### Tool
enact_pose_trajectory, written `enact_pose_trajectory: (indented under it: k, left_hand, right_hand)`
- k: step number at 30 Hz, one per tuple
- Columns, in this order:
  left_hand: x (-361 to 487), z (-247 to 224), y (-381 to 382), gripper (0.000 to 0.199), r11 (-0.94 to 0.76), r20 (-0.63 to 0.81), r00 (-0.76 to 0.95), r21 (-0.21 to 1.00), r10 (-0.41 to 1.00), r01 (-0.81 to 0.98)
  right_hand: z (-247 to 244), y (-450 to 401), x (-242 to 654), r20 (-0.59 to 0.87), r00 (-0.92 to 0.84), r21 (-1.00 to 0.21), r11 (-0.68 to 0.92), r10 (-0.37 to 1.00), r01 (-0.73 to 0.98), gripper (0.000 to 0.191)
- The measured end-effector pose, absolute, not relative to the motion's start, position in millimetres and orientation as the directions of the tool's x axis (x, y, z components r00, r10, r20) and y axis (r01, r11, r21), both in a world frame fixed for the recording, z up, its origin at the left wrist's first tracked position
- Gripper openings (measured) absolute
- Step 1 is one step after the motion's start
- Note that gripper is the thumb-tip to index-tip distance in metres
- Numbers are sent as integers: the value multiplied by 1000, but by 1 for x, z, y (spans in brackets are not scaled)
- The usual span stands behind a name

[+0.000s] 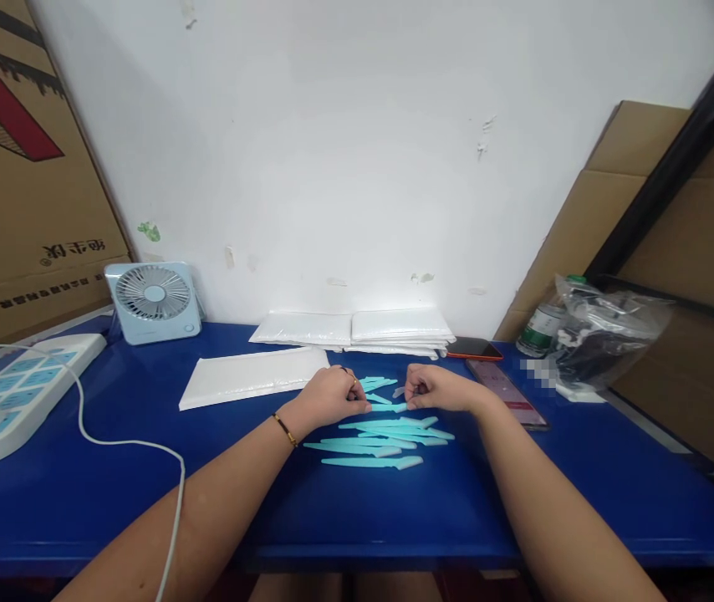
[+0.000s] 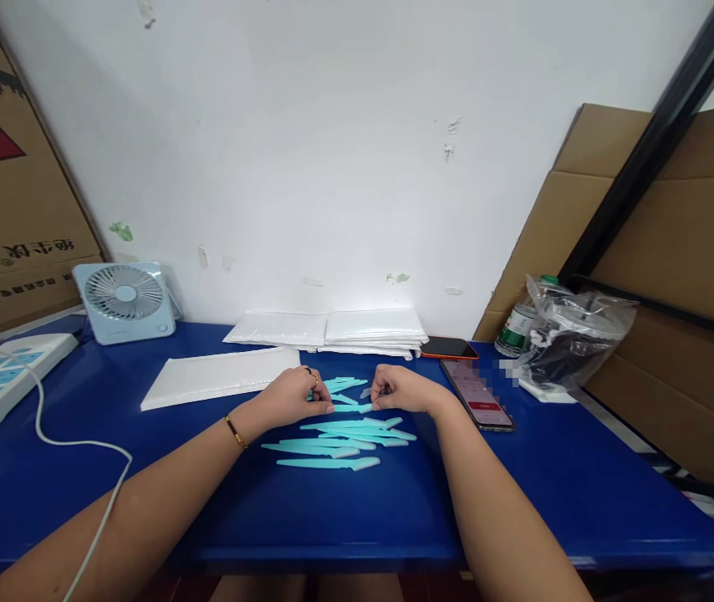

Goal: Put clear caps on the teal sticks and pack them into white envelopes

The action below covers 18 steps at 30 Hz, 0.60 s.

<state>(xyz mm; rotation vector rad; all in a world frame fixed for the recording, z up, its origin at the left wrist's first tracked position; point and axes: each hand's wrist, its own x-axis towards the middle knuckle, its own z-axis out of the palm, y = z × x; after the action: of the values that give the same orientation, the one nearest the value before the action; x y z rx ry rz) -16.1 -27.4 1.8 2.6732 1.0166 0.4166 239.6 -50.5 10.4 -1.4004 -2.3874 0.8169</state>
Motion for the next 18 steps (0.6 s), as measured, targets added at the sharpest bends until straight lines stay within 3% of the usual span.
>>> enact_pose_trajectory:
  k: [8,12,15,18]
  left_hand:
    - [-28,8,-11,17,-592,215,552,278,806,756]
    - [-27,11,-18,21,-595,209,557,318,804,738]
    - [-20,11,-29,29,-649,161,640,356,752,672]
    - [-13,8,-37,28,-684,121,694,357,709,636]
  right_hand:
    - [10,-46,257,114,-342,-485,352,933,801,14]
    - [15,-51,251,12,-449,-537,385,894,751,25]
    - [13,-53,238,-82,-531,-545,408,844,733,23]
    - [9,-52,231,-72,-534,-540,417,842,731,19]
